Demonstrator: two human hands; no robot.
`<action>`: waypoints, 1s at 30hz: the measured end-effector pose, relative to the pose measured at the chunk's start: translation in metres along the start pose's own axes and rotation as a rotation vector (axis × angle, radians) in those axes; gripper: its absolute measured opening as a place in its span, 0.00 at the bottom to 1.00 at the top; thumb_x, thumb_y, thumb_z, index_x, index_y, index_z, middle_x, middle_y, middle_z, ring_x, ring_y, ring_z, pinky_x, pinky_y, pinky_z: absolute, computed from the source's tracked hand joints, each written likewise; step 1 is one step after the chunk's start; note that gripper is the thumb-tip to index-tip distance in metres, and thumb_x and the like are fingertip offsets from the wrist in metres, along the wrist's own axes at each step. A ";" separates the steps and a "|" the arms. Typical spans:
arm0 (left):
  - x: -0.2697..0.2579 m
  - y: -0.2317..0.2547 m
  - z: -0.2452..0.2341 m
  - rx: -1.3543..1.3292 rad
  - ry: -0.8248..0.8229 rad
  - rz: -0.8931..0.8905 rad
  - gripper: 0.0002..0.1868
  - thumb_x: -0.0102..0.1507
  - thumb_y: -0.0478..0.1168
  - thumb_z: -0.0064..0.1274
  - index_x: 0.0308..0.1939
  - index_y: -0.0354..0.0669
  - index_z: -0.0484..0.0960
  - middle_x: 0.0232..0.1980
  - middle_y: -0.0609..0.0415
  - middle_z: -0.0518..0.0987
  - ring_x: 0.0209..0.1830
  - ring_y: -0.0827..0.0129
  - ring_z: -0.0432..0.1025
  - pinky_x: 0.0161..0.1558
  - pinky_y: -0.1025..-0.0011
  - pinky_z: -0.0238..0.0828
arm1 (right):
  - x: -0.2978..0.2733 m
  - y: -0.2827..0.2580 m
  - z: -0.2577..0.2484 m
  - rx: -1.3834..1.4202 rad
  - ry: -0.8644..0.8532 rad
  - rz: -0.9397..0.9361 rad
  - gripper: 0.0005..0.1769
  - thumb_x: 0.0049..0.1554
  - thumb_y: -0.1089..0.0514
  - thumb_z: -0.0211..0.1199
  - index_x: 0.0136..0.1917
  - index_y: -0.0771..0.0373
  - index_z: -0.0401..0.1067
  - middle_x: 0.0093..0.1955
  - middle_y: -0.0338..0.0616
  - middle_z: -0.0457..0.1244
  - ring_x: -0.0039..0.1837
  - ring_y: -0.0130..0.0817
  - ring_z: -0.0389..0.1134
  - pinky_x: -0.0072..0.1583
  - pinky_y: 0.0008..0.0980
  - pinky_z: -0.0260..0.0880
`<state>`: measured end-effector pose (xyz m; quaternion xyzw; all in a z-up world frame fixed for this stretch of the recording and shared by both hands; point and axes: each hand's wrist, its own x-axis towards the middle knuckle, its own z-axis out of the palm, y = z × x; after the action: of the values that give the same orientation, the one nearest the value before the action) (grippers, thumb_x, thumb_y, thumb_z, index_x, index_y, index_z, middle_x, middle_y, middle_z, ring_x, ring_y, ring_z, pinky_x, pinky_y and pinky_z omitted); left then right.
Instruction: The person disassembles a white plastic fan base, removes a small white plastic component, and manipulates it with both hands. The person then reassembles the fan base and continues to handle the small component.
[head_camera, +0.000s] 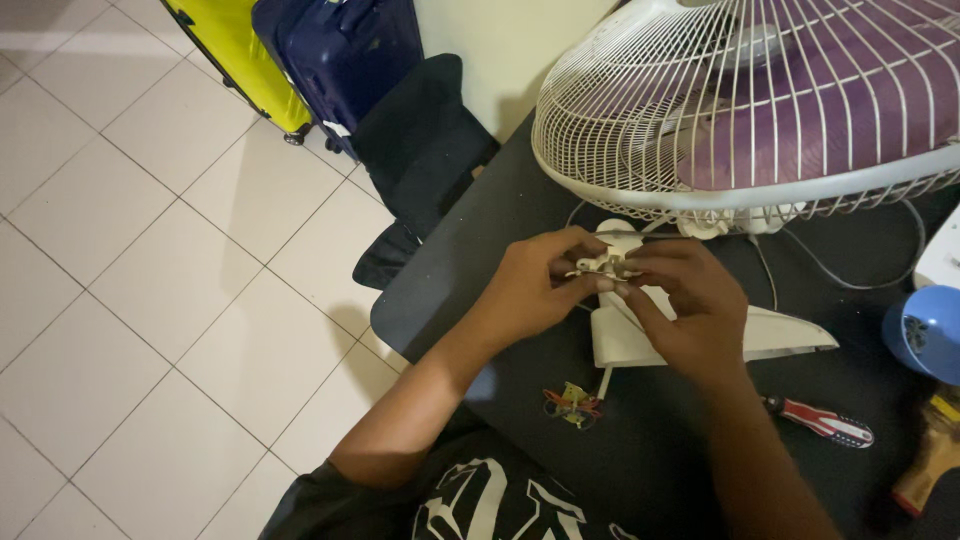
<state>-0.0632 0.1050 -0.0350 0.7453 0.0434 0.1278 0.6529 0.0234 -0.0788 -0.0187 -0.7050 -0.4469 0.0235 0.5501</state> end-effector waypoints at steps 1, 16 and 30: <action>0.000 0.000 -0.001 -0.013 0.005 -0.001 0.17 0.61 0.38 0.64 0.52 0.37 0.80 0.47 0.48 0.85 0.48 0.67 0.83 0.45 0.72 0.80 | 0.000 0.001 0.002 0.039 0.004 0.023 0.17 0.58 0.69 0.69 0.60 0.66 0.72 0.60 0.49 0.65 0.61 0.33 0.71 0.58 0.30 0.78; 0.005 -0.001 -0.005 -0.013 -0.019 -0.003 0.12 0.62 0.37 0.62 0.48 0.38 0.79 0.43 0.49 0.85 0.44 0.68 0.83 0.46 0.70 0.79 | -0.004 0.013 0.005 0.092 -0.036 0.233 0.19 0.58 0.71 0.66 0.63 0.70 0.73 0.57 0.49 0.66 0.58 0.33 0.72 0.60 0.30 0.77; 0.015 0.015 0.013 0.087 -0.113 -0.080 0.11 0.63 0.36 0.59 0.47 0.38 0.77 0.44 0.49 0.84 0.41 0.69 0.84 0.40 0.71 0.80 | -0.010 -0.003 -0.012 0.186 0.060 0.421 0.15 0.57 0.73 0.65 0.58 0.72 0.74 0.57 0.48 0.66 0.60 0.35 0.73 0.62 0.32 0.78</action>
<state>-0.0465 0.0937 -0.0202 0.7766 0.0417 0.0572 0.6260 0.0223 -0.0942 -0.0160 -0.7294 -0.2693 0.1580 0.6087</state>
